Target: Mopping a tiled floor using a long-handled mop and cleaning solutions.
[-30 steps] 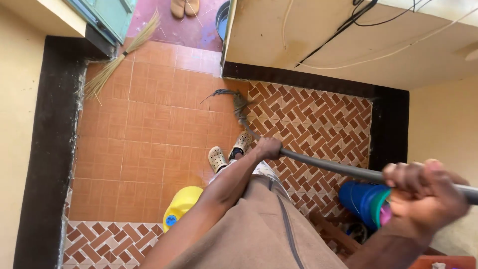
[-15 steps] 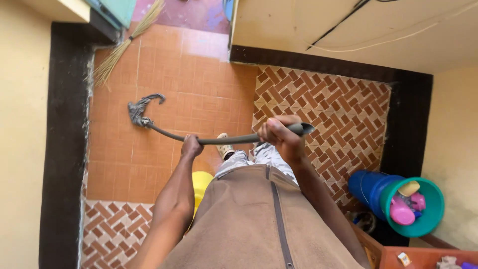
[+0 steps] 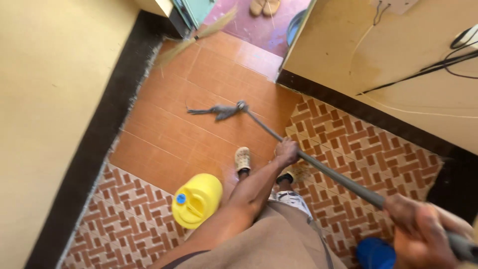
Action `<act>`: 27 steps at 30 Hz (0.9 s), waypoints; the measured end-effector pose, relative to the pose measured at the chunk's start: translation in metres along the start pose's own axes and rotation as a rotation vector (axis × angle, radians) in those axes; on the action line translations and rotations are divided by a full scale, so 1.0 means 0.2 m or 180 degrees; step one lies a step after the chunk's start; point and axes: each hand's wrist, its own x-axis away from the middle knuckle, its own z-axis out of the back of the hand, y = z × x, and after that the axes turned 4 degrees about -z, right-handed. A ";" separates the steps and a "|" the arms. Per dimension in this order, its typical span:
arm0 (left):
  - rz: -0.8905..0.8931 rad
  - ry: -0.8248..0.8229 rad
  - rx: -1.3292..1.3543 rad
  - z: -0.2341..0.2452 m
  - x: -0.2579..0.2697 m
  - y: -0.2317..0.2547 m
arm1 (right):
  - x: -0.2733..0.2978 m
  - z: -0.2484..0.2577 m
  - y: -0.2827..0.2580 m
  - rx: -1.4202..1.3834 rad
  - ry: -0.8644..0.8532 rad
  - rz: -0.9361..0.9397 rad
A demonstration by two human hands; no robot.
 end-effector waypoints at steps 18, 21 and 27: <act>-0.1272 -0.1182 -0.0441 -0.04 0.24 0.45 | 0.18 0.83 0.36 -0.0463 -0.0041 0.0750; -0.0816 -0.1233 -0.0575 0.13 0.18 0.16 | 0.07 0.55 0.35 -0.0609 -0.0237 0.0888; 0.0183 0.0073 -0.0204 0.16 0.08 -0.88 | -0.43 -0.20 0.49 -0.0764 -0.0743 0.1252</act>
